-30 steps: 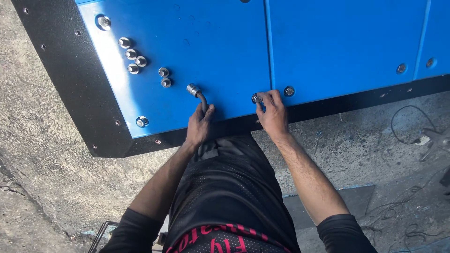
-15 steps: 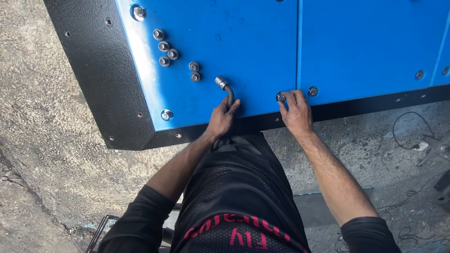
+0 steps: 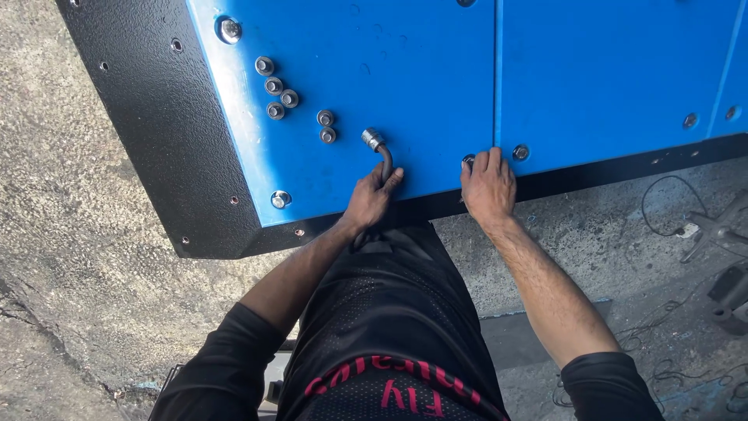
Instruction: The person is seen assembling or maintaining blue industrial panels, installing bolts and using tools like a socket wrench and a tap-handle.
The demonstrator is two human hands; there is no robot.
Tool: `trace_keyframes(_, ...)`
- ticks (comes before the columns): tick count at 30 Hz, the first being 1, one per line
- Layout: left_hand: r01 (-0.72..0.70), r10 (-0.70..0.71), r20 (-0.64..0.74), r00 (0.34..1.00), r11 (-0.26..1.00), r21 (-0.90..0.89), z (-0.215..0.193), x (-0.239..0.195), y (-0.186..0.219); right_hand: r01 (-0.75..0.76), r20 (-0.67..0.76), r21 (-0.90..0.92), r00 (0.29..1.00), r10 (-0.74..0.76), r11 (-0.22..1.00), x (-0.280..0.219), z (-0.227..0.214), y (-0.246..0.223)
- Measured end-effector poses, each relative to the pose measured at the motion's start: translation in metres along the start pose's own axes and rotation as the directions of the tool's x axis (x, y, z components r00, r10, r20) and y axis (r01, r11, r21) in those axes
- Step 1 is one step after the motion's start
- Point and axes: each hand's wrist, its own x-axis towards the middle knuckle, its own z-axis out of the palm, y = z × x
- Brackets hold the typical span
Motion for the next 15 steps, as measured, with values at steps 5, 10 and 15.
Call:
trace_keyframes(5,-0.049,0.049,0.003,0.999,0.998,-0.046,0.000,0.003,-0.009,-0.090,-0.030,-0.180,0.996,0.086,0.980,0.008,0.022,0.000)
trace_keyframes(10,-0.018,0.021,0.055,0.998,0.999,-0.042,-0.002,0.006,-0.008,-0.104,0.071,-0.205,0.990,0.121,0.973,0.005,0.000,-0.002)
trace_keyframes(15,-0.019,0.023,0.064,0.998,0.998,-0.052,-0.004,0.002,-0.009,-0.074,0.127,-0.029,0.989,0.077,0.997,0.001,-0.001,0.001)
